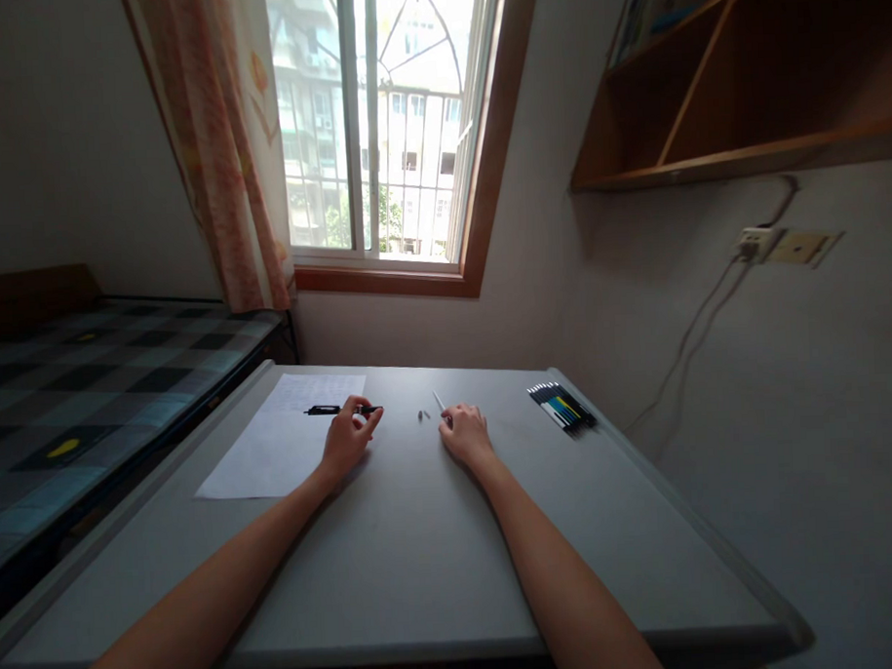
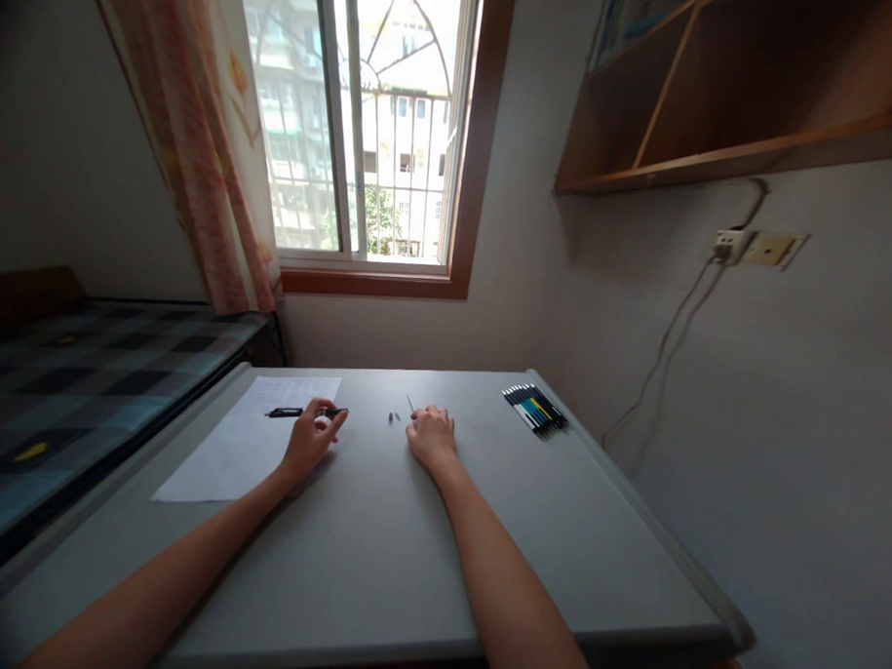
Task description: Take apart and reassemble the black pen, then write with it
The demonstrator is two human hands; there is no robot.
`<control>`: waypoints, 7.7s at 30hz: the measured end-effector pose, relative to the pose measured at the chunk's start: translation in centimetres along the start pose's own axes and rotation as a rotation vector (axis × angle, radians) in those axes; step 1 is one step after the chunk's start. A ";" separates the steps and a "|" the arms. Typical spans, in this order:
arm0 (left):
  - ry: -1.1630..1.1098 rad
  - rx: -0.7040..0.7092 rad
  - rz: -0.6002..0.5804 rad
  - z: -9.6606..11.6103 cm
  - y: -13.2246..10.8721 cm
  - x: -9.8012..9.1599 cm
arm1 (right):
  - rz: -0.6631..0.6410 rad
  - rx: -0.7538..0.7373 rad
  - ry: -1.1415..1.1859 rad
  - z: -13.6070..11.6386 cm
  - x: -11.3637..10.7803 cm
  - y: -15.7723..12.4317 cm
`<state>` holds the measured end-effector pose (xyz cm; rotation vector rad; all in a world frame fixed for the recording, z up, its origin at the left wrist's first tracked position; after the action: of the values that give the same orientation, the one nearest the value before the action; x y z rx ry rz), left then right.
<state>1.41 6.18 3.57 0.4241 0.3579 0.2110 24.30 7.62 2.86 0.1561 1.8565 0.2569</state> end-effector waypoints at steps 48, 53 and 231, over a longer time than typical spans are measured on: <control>0.004 -0.005 -0.012 0.1 -0.1 0.2 | -0.110 -0.132 0.003 -1.3 1.4 -0.4; 0.017 0.000 -0.017 0.1 -0.1 0.2 | -0.131 -0.134 0.015 -1.4 1.6 -0.4; -0.035 0.105 -0.111 1.0 -0.4 1.0 | 0.261 -0.155 0.443 1.3 -1.1 1.2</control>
<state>2.80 5.76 3.99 0.5096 0.3582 0.0769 25.88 8.68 3.77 0.2503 2.2442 0.6572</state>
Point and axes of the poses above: each hand's wrist, its own y-axis towards the middle knuckle, its own x-axis out of the palm, z = x × y, the point moved 9 cm from there along y, towards the middle knuckle, and after that the axes turned 3 degrees about -y, right-handed, at the moved point
